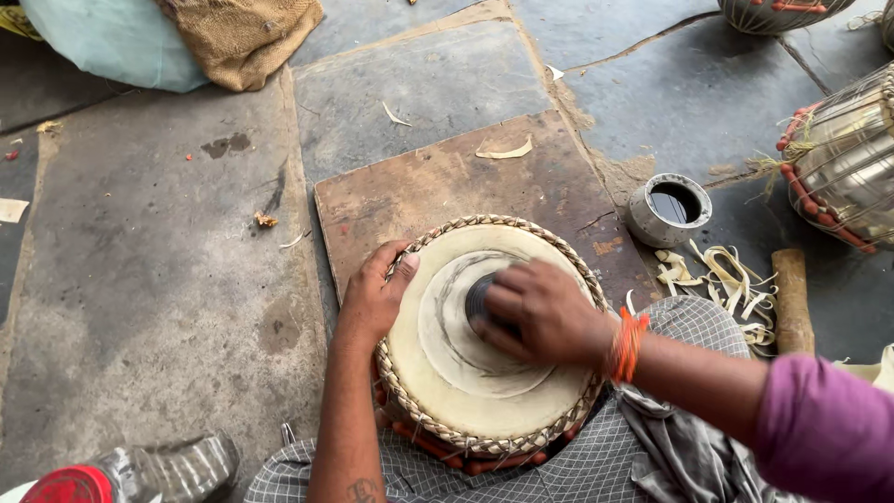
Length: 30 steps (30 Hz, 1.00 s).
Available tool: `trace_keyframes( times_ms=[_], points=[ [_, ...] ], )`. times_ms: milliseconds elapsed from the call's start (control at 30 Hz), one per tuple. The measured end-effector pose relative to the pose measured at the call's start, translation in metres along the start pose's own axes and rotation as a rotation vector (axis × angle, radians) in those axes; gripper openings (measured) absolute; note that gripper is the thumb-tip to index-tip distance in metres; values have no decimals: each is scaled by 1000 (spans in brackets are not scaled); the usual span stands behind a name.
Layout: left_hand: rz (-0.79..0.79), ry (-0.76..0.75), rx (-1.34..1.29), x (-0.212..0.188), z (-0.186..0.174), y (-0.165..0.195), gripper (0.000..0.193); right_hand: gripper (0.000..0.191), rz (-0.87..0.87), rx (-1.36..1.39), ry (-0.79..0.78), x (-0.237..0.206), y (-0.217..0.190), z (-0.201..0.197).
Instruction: The person sits on the floor with a tabla drum across their lap and repeatedly rubs a dark paste over the center of the drumhead in circular motions by hand, pressing and smoothing it to build up the black tuning disc, occasionally reaching to the paste cup beside them and patting the head with their palm.
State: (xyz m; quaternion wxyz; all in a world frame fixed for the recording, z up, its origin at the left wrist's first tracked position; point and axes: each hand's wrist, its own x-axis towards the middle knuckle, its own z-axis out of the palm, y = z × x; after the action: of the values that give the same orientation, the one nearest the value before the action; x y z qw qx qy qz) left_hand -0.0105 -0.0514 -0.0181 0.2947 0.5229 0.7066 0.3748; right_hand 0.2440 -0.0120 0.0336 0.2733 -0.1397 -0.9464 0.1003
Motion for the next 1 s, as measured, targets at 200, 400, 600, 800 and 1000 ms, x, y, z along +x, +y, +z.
trace_keyframes(
  times_ms=[200, 400, 600, 800, 1000],
  points=[
    [91, 100, 41, -6, -4, 10, 40, 20, -101, 105, 39, 20, -18, 35],
    [-37, 99, 269, -19, -8, 6, 51, 26, 3, -86, -12, 32, 27, -2],
    [210, 1, 7, -5, -8, 4, 47, 29, -63, 88, -72, 5, -39, 7],
    [18, -139, -106, -13, -10, 8, 52, 17, 107, 126, 219, 65, 24, 2],
    [10, -114, -71, -20, -15, 1, 53, 28, 1077, 1370, 584, -1, 122, -46]
  ],
)
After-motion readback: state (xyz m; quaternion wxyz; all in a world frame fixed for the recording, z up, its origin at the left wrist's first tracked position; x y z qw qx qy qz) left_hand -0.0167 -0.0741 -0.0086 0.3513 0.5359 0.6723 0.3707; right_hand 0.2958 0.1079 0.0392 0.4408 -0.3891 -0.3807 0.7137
